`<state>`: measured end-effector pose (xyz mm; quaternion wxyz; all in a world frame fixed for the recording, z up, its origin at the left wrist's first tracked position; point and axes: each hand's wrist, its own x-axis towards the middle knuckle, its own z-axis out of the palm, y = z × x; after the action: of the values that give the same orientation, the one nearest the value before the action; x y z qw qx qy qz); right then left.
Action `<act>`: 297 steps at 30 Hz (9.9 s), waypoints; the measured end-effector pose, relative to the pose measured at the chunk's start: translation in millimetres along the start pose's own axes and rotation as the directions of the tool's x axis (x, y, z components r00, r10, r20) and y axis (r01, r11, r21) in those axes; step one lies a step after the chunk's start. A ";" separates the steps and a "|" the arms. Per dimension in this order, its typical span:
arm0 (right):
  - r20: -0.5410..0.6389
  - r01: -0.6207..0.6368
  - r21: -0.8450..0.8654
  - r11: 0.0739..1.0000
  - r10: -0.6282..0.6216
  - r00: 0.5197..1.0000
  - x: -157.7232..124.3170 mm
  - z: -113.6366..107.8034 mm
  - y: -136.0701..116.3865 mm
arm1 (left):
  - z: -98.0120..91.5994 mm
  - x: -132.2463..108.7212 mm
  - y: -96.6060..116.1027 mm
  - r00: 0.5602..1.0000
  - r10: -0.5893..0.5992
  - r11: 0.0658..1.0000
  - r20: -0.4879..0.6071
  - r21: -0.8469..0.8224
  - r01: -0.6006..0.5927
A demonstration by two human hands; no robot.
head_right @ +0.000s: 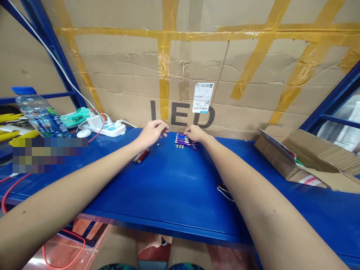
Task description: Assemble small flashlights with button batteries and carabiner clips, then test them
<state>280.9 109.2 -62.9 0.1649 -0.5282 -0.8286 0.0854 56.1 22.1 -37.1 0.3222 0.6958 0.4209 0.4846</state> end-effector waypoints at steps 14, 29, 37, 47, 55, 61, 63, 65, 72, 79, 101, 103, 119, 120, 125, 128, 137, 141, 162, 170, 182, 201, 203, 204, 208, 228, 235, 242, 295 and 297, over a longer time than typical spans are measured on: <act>0.008 0.033 -0.014 0.999 -0.033 0.999 -6.8 -2.0 -7.3 | 1.0 -2.9 -2.2 0.998 0.044 0.992 0.047 0.116 -0.050; 0.018 0.072 -0.036 0.997 -0.071 0.997 -17.6 -2.9 -15.5 | 0.9 -0.6 -9.9 0.990 0.097 0.967 0.099 0.225 -0.117; 0.026 0.089 -0.030 0.996 -0.088 0.996 -22.5 -1.6 -16.5 | 1.2 -0.8 -9.9 0.988 0.101 0.967 0.116 0.221 -0.125; 0.033 0.067 -0.026 0.997 -0.067 0.997 -38.7 -4.4 -28.9 | 0.8 -1.7 -8.0 0.991 0.082 0.970 0.110 0.219 -0.104; 0.044 0.054 0.019 0.998 -0.055 0.998 -35.4 -6.6 -28.1 | -2.7 -1.6 -6.0 0.991 0.099 0.944 0.092 0.305 -0.122; 0.016 0.066 -0.052 0.997 -0.065 0.998 -36.5 -7.9 -30.4 | -21.2 5.9 -13.9 0.966 0.135 0.849 0.218 0.477 -0.227; -0.020 0.047 -0.044 0.998 -0.048 0.999 -42.0 -13.7 -30.3 | -34.7 9.0 -14.9 0.935 0.117 0.794 0.334 0.534 -0.290; -0.082 0.009 -0.025 1.000 -0.011 0.997 -53.4 -23.7 -31.6 | -49.8 11.8 -13.5 0.910 0.035 0.768 0.414 0.571 -0.289; -0.136 0.160 0.020 0.987 -0.156 0.978 -128.8 -42.7 -88.8 | -79.6 14.7 5.5 0.779 -0.285 0.738 0.559 0.646 -0.194; 0.062 0.419 -0.204 0.885 -0.416 0.907 -155.0 14.7 -177.2 | -74.8 8.2 11.7 0.655 -0.361 0.752 0.663 0.623 -0.217; -0.051 0.313 -0.234 0.920 -0.334 0.941 -124.0 41.8 -191.4 | -65.8 10.9 -5.1 0.683 -0.316 0.771 0.659 0.598 -0.220; -0.056 0.285 -0.234 0.929 -0.305 0.951 -121.1 42.6 -195.4 | -65.0 11.4 -6.3 0.687 -0.312 0.770 0.656 0.599 -0.222; 0.191 0.028 -0.262 0.965 0.023 0.981 -139.5 4.1 -193.4 | -53.2 4.0 6.8 0.600 -0.300 0.823 0.741 0.519 -0.229; 0.220 0.025 -0.256 0.966 0.033 0.975 -146.3 -3.5 -187.2 | -50.5 1.8 10.2 0.584 -0.299 0.833 0.755 0.505 -0.226; 0.314 0.006 -0.089 0.996 0.022 0.949 -167.0 -45.1 -133.1 | -38.1 -5.4 16.6 0.660 -0.212 0.836 0.720 0.484 -0.259; 0.275 -0.099 0.106 0.989 0.067 0.959 -166.8 -65.2 -94.9 | -25.3 -9.3 11.9 0.773 -0.019 0.763 0.635 0.509 -0.399; 0.094 -0.153 0.427 0.891 0.124 0.988 -166.3 -60.2 -52.8 | 14.8 -27.8 8.2 0.708 0.170 0.536 0.685 0.538 -0.650; 0.089 -0.123 0.404 0.906 0.095 0.991 -167.0 -55.9 -55.5 | 19.6 -30.5 5.9 0.712 0.176 0.516 0.679 0.553 -0.655; 0.106 -0.101 0.365 0.926 0.067 0.992 -169.4 -55.3 -54.4 | 24.8 -28.4 4.0 0.718 0.161 0.481 0.677 0.581 -0.656; 0.140 -0.125 0.372 0.920 0.077 0.987 -169.6 -55.5 -55.4 | 13.0 -23.3 1.9 0.706 0.120 0.549 0.698 0.546 -0.632; 0.146 -0.104 0.368 0.924 0.053 0.988 -171.0 -56.9 -55.2 | 24.1 -34.7 16.1 0.692 0.179 0.587 0.699 0.489 -0.645; 0.163 -0.119 0.361 0.925 0.063 0.985 -171.4 -58.8 -57.6 | 25.1 -37.4 17.1 0.768 0.070 0.410 0.637 0.684 -0.604; 0.164 -0.121 0.360 0.925 0.064 0.984 -171.4 -58.8 -57.3 | 24.2 -36.8 15.6 0.771 0.074 0.402 0.632 0.688 -0.603; 0.165 -0.122 0.360 0.925 0.066 0.984 -171.4 -58.8 -57.2 | 24.2 -36.8 14.5 0.771 0.081 0.399 0.632 0.688 -0.606; 0.165 -0.121 0.362 0.924 0.065 0.984 -171.7 -58.8 -58.1 | 25.1 -37.2 10.6 0.760 0.117 0.389 0.639 0.675 -0.627; 0.034 0.127 0.303 0.945 -0.144 0.989 -162.8 -31.3 -52.3 | 29.8 -33.0 12.5 0.704 0.147 0.533 0.695 0.544 -0.648; 0.048 0.138 0.333 0.933 -0.162 0.986 -162.4 -30.8 -52.7 | 33.8 -29.8 15.1 0.755 0.066 0.685 0.652 0.521 -0.510; 0.052 0.120 0.370 0.921 -0.150 0.987 -163.8 -31.8 -53.2 | 36.9 -44.7 21.7 0.705 0.374 0.586 0.603 0.436 -0.684; 0.094 0.134 0.492 0.860 -0.206 0.974 -166.0 -32.3 -62.6 | 28.0 -36.4 11.7 0.760 0.171 0.594 0.627 0.550 -0.587; 0.087 0.165 0.471 0.867 -0.231 0.969 -166.5 -33.0 -62.5 | 28.5 -38.7 18.3 0.754 0.264 0.604 0.602 0.506 -0.616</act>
<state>304.5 -68.9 -42.9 0.2344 -0.3788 -0.8440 0.2986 81.3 -21.9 -46.2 0.0019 0.9418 0.2847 0.1789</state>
